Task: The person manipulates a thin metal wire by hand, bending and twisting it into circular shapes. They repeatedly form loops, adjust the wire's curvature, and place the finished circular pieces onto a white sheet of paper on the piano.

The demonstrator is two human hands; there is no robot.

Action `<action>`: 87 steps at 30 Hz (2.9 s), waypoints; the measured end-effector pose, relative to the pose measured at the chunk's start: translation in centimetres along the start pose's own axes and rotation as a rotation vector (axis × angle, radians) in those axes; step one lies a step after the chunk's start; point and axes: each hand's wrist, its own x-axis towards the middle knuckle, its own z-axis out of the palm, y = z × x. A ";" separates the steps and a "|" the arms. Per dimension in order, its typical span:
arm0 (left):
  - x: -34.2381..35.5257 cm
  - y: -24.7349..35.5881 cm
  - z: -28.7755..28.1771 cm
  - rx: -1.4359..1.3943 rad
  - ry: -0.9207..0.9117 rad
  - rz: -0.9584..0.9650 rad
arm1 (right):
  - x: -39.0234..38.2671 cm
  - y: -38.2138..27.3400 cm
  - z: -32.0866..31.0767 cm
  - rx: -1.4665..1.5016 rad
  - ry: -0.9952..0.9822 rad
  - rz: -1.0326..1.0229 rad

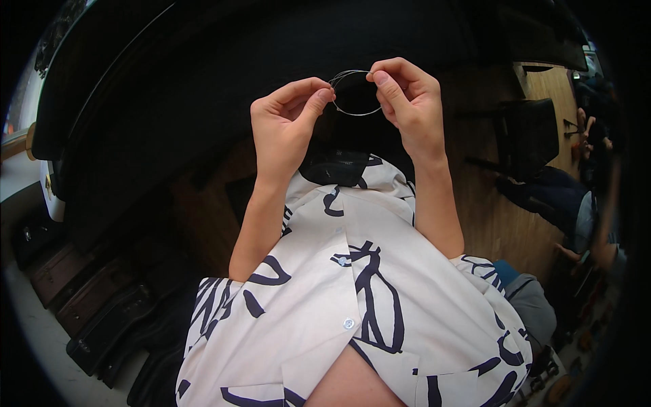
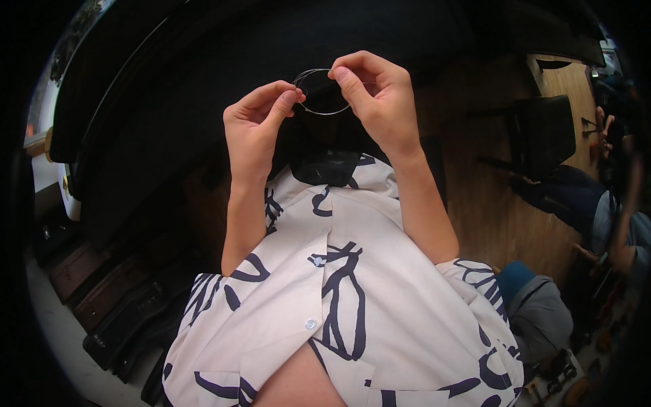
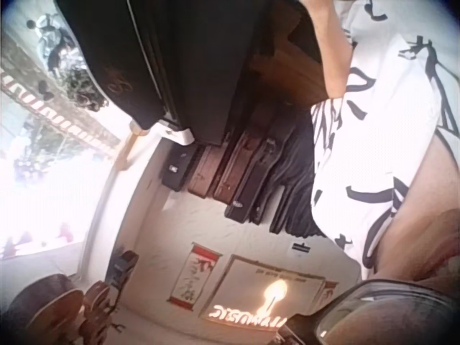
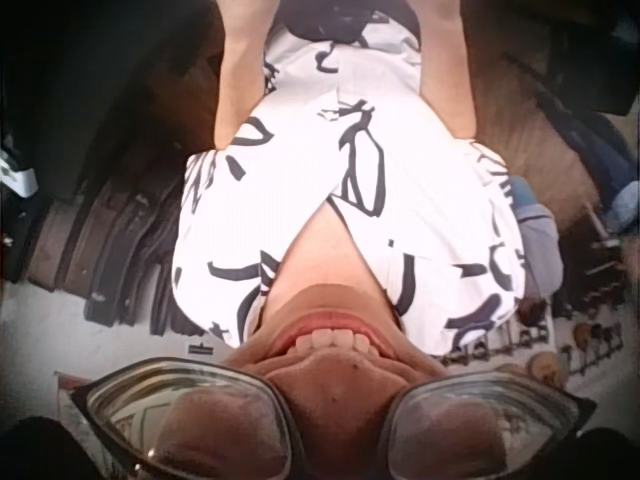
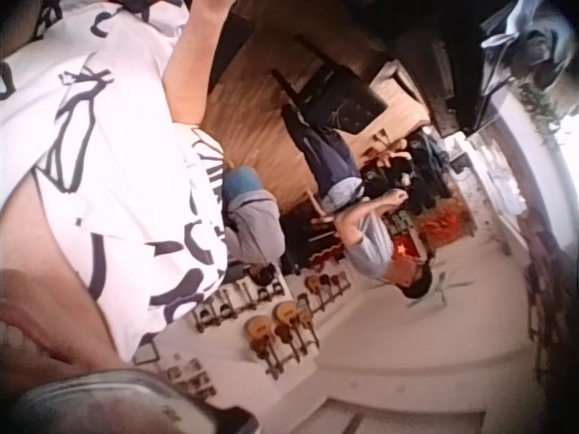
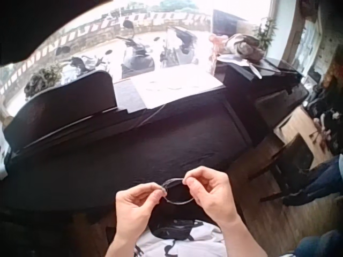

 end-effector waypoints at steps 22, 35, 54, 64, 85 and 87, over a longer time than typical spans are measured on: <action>-2.0 0.8 -0.3 -0.105 0.178 0.074 | -1.1 -0.8 2.4 0.101 -0.103 -0.001; -2.4 1.9 -2.5 -0.341 -0.221 0.002 | -1.3 -2.4 1.9 0.133 -0.134 -0.051; 1.3 3.1 -2.2 0.486 0.221 0.399 | 2.5 -2.9 -0.7 0.098 0.014 -0.171; 8.1 -0.6 -1.5 0.783 0.380 0.565 | 22.3 -6.8 -6.6 -0.327 0.282 -0.432; 7.7 0.6 -2.3 0.582 0.598 0.600 | 20.4 -2.9 -0.6 -0.286 0.066 -0.081; 9.0 1.2 -2.3 0.716 0.646 0.687 | 18.5 -2.1 1.3 -0.183 -0.052 0.042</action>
